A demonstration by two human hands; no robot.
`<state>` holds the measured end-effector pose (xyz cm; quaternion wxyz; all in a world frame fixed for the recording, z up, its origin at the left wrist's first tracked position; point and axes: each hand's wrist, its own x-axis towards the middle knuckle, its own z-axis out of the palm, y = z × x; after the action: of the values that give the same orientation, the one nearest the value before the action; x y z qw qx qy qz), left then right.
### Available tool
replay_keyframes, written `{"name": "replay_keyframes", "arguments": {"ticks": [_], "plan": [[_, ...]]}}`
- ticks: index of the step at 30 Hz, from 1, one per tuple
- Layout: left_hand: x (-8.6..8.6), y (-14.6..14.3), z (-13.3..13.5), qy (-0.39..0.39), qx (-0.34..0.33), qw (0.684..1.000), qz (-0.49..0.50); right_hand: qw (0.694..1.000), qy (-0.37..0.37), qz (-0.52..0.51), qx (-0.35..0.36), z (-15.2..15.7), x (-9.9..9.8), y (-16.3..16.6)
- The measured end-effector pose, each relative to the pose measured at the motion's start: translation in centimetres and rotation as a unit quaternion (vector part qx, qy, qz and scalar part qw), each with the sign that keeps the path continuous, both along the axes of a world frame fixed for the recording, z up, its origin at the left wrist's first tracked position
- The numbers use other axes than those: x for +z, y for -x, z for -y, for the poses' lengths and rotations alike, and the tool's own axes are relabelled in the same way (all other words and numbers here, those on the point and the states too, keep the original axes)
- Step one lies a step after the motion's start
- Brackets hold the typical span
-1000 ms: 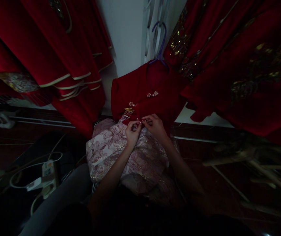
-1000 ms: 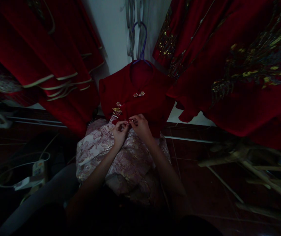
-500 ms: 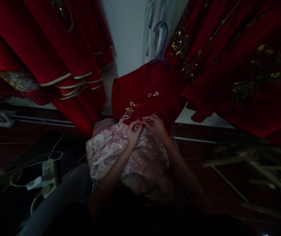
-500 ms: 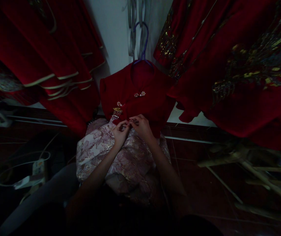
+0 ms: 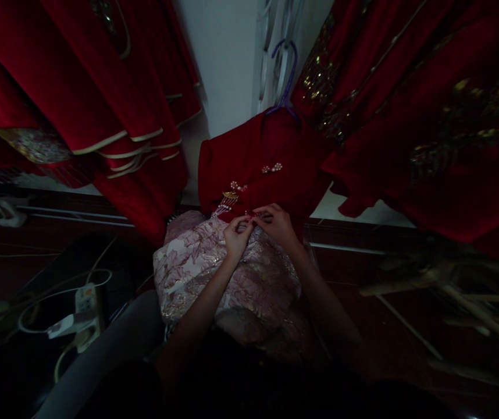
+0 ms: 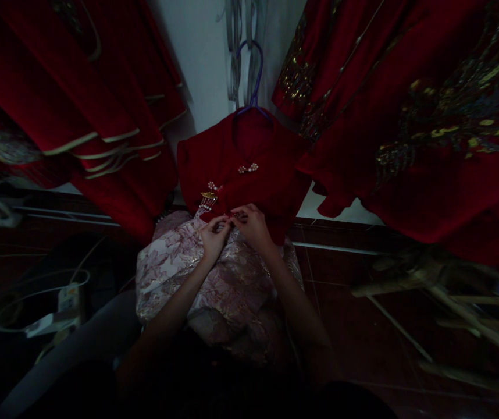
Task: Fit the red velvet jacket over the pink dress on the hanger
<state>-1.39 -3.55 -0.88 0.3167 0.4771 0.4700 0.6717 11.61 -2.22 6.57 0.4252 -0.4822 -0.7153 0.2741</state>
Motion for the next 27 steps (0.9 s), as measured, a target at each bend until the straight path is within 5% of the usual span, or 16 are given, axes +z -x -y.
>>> {"name": "replay_keyframes", "arguments": {"ticks": [15, 27], "plan": [[-0.2, 0.2, 0.1, -0.010, -0.025, 0.998, -0.057, 0.994, -0.079, -0.020, -0.074, -0.8, -3.4, 2.3], [-0.3, -0.1, 0.7, -0.028, 0.015, 0.992, -0.119, 0.994, -0.040, -0.020, -0.096, -0.7, -3.5, 2.8]]}}
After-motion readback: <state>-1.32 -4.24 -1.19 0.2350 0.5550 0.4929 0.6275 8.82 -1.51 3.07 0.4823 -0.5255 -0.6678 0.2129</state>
